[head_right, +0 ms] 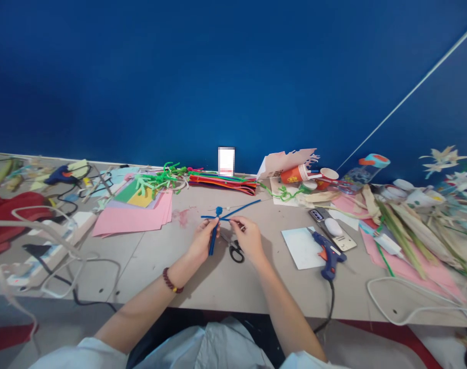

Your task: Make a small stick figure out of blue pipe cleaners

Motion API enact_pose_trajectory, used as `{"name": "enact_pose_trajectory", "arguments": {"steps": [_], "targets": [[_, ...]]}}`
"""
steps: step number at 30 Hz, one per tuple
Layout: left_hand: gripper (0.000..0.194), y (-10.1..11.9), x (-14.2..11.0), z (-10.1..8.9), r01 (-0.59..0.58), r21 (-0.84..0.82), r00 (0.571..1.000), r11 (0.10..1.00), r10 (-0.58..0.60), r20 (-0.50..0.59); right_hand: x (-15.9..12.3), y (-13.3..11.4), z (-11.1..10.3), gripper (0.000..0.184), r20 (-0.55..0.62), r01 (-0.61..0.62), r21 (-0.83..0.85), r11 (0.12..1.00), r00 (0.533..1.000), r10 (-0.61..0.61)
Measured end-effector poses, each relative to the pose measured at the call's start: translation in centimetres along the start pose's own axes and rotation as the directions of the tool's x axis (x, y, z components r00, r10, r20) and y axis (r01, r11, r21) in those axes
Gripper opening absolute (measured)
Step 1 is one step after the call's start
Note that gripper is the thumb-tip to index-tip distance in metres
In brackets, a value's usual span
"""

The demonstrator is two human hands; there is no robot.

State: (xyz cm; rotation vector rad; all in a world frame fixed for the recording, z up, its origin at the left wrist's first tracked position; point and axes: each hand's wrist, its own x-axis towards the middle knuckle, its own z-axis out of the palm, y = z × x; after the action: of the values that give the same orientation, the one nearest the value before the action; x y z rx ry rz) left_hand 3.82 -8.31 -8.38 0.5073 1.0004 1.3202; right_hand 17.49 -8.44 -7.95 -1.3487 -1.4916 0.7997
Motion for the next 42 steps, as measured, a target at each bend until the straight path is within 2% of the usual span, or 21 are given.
{"name": "enact_pose_trajectory", "arguments": {"steps": [5, 11, 14, 16, 19, 21, 23, 26, 29, 32, 35, 37, 39, 42], "targets": [[0.035, 0.0, 0.4, -0.2, -0.042, 0.012, 0.999, 0.999, 0.042, -0.025, 0.1, 0.3, -0.3, 0.026, -0.061, -0.057, 0.127, 0.990, 0.996, 0.065], [0.037, 0.3, 0.6, -0.2, -0.078, 0.034, 0.994, 0.996, 0.080, -0.080, 0.7, 1.3, -1.8, 0.029, -0.248, -0.136, 0.238, 0.962, 0.949, 0.196], [0.036, 0.4, 0.5, -0.2, -0.078, 0.035, 0.993, 0.996, 0.081, -0.081, 1.2, 2.0, -2.8, 0.028, -0.327, -0.111, 0.211, 0.971, 0.928, 0.177], [0.036, 0.5, 0.5, -0.2, -0.073, 0.033, 0.994, 0.997, 0.075, -0.082, 1.5, 2.3, -3.6, 0.027, -0.386, -0.060, 0.172, 0.983, 0.914, 0.123], [0.035, 0.5, 0.6, -0.3, -0.062, 0.034, 0.994, 0.998, 0.064, -0.085, 1.6, 2.6, -4.6, 0.025, -0.466, 0.017, -0.030, 0.999, 0.884, -0.029], [0.035, 0.4, 0.6, -0.3, -0.060, 0.036, 0.994, 0.998, 0.063, -0.087, 1.5, 2.8, -4.9, 0.026, -0.433, -0.034, -0.197, 0.980, 0.900, -0.056], [0.036, 0.4, 0.6, -0.4, -0.068, 0.039, 0.994, 0.997, 0.072, -0.086, 1.3, 2.9, -4.8, 0.024, -0.337, -0.120, -0.316, 0.941, 0.942, 0.007], [0.037, 0.3, 0.7, -0.4, -0.073, 0.043, 0.992, 0.996, 0.077, -0.098, 1.0, 3.0, -4.1, 0.022, -0.196, -0.127, -0.359, 0.925, 0.979, 0.059], [0.036, 0.3, 0.7, -0.4, -0.049, 0.028, 0.994, 0.998, 0.052, -0.092, 0.9, 2.9, -3.2, 0.021, -0.158, -0.028, -0.180, 0.983, 0.987, -0.001], [0.034, 0.5, 0.5, -0.3, -0.030, -0.006, 0.999, 1.000, 0.030, -0.028, 0.8, 2.3, -2.6, 0.024, -0.124, -0.034, 0.166, 0.985, 0.991, 0.055], [0.033, 0.7, -0.1, 0.0, 0.047, -0.008, 0.992, 0.999, -0.046, 0.117, 0.6, 1.2, -2.5, 0.030, 0.002, -0.138, 0.514, 0.847, 0.987, 0.159], [0.034, 0.8, -0.6, 0.3, 0.118, 0.027, 0.967, 0.993, -0.121, 0.222, 0.5, 0.4, -2.7, 0.033, 0.077, -0.175, 0.643, 0.746, 0.983, 0.164], [0.035, 0.8, -1.0, 0.5, 0.147, 0.050, 0.941, 0.988, -0.155, 0.301, 0.3, -0.1, -2.8, 0.034, 0.109, -0.170, 0.704, 0.689, 0.985, 0.132], [0.040, 0.8, -1.4, 0.5, 0.116, 0.082, 0.921, 0.990, -0.138, 0.365, 0.2, -0.5, -2.9, 0.036, 0.131, -0.156, 0.713, 0.684, 0.987, 0.088]]}}
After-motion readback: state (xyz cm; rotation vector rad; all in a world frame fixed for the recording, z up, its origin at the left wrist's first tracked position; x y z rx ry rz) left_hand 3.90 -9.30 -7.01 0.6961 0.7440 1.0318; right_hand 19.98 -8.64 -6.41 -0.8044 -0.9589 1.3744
